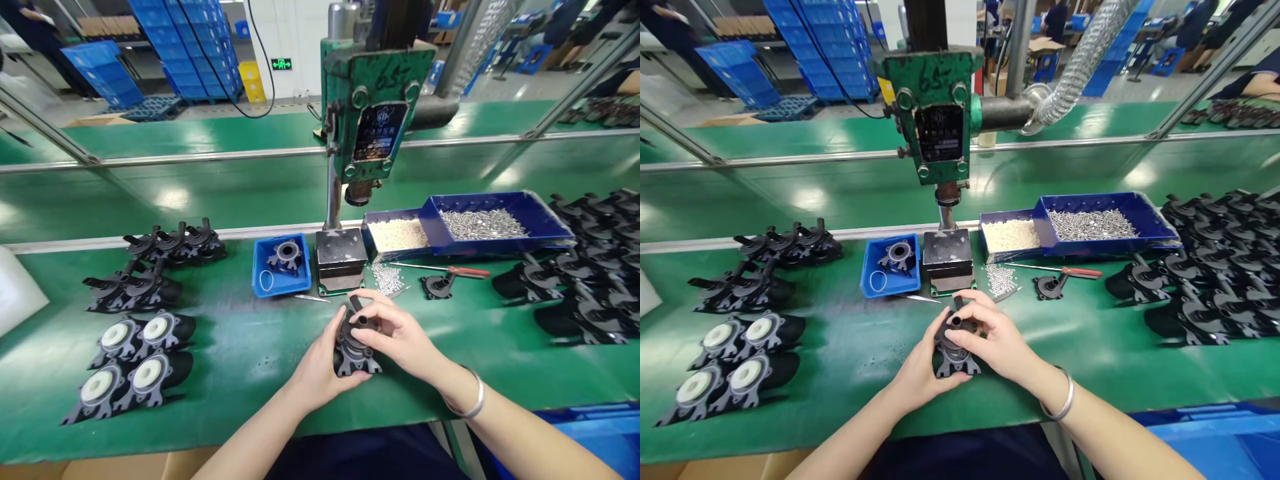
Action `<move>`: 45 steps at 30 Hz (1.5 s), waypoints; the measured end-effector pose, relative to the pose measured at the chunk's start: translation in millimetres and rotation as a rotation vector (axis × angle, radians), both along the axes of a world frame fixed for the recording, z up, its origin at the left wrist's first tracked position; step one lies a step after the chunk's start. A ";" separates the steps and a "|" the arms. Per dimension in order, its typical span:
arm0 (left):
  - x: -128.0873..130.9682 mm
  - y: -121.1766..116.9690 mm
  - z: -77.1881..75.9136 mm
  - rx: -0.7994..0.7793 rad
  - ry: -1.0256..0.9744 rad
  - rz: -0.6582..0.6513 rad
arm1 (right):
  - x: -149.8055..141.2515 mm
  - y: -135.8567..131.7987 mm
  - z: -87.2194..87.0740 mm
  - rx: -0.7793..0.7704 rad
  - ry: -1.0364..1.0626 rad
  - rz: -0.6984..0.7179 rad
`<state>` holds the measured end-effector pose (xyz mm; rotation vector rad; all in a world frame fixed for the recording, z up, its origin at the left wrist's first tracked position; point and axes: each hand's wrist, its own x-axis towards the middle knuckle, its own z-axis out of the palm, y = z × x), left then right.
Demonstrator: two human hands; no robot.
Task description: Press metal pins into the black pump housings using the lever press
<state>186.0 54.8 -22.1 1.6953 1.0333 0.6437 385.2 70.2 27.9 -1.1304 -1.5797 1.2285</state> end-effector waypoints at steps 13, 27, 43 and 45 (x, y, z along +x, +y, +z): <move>0.0 0.4 -0.6 0.025 -0.015 -0.018 | 4.9 -6.0 -3.2 -0.117 0.069 -0.074; -0.3 1.6 -14.4 0.359 -0.079 -0.097 | 0.1 -21.5 -13.2 0.116 -0.312 0.024; -0.9 3.2 -18.6 0.402 -0.072 -0.077 | 6.1 -13.7 -23.2 0.097 -0.158 0.180; -0.5 3.3 -18.2 0.396 -0.066 -0.070 | 6.6 -11.9 -24.2 0.110 -0.138 0.195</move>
